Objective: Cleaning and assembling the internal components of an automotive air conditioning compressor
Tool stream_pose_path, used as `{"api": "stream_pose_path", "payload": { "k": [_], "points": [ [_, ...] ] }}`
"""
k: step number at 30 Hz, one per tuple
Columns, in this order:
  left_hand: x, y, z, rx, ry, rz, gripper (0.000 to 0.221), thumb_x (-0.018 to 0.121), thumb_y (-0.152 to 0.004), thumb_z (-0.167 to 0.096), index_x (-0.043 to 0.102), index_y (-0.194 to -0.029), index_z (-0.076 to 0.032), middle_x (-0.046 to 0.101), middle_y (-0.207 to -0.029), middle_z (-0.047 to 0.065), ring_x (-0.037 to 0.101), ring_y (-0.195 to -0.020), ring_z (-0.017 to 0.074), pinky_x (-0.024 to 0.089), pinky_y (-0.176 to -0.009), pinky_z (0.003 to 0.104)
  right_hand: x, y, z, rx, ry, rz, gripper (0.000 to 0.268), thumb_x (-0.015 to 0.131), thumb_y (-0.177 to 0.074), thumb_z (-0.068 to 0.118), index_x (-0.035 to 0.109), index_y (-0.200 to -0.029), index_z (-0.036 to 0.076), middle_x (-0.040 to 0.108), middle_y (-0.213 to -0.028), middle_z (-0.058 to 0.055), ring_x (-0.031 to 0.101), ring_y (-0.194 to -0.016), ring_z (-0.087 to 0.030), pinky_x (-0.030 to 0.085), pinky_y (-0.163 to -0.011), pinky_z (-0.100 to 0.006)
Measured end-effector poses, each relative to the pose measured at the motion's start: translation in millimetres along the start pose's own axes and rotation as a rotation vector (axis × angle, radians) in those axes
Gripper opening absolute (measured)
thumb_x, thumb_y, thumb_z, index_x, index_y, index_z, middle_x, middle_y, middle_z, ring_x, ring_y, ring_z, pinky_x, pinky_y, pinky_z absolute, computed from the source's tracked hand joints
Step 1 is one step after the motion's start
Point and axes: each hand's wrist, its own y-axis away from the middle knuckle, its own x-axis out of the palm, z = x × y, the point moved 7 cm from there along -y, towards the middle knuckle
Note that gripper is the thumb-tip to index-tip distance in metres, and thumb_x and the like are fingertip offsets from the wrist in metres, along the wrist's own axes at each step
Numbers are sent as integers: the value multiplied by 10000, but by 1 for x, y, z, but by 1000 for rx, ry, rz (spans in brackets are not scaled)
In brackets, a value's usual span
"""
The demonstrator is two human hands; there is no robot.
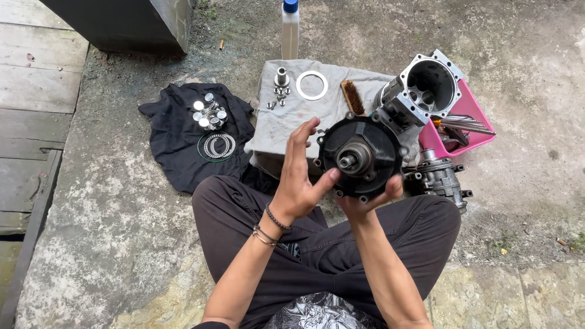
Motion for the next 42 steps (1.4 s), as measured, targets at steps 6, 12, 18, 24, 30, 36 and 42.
{"api": "stream_pose_path", "payload": {
  "k": [6, 12, 18, 24, 30, 36, 42],
  "points": [
    [19, -6, 75, -231, 432, 1, 604, 702, -979, -298, 461, -1494, -95, 606, -1347, 110, 517, -1255, 180, 429, -1085, 396, 33, 26, -116, 1162, -1255, -368, 890, 621, -766, 704, 585, -1314, 4, 660, -1142, -294, 691, -944, -425, 571, -926, -616],
    [16, -16, 112, -192, 473, -177, 460, 668, -1013, -240, 472, -1399, -81, 639, -1238, 84, 562, -1167, 137, 488, -1028, 378, 58, 21, -150, 1310, -1052, -264, 736, 609, -878, 612, 632, -1313, 19, 693, -1196, -265, 697, -1026, -376, 547, -979, -540],
    [9, -8, 140, -208, 455, -222, 481, 667, -1018, -234, 441, -1419, -94, 648, -1260, 83, 585, -1173, 135, 491, -1034, 367, 63, 26, -164, 1506, -728, -29, 794, 695, -871, 606, 605, -1359, -14, 694, -1193, -224, 689, -1019, -326, 539, -982, -479],
    [6, -9, 156, -212, 369, -140, 545, 741, -966, -185, 455, -1420, -87, 645, -1256, 104, 594, -1173, 174, 482, -1043, 395, 65, 51, -183, 1552, -735, -107, 541, 749, -877, 511, 719, -1132, 35, 752, -1070, -163, 745, -933, -282, 609, -899, -449],
    [9, -9, 164, -267, 351, -107, 550, 762, -945, -212, 479, -1403, -98, 648, -1243, 89, 583, -1159, 154, 476, -1041, 385, 62, 69, -196, 1581, -778, -153, 547, 723, -906, 515, 704, -1125, 15, 750, -1071, -188, 753, -945, -295, 621, -892, -479],
    [-1, -12, 204, -440, 437, -235, 475, 671, -992, -446, 565, -1327, -128, 641, -1155, 28, 592, -1080, 130, 509, -994, 330, 64, 55, -179, 1434, -404, 13, 733, 661, -915, 630, 672, -1132, -71, 706, -1025, -180, 706, -964, -240, 596, -895, -432],
    [-17, 0, 232, -575, 687, -567, 333, 684, -971, -443, 729, -1008, -114, 730, -894, 53, 713, -797, 134, 611, -727, 259, 63, 84, -213, 972, 10, 597, 567, 470, -1071, 596, 727, -1136, 95, 660, -1080, -100, 615, -1100, -217, 457, -1010, -402]
  ]
}}
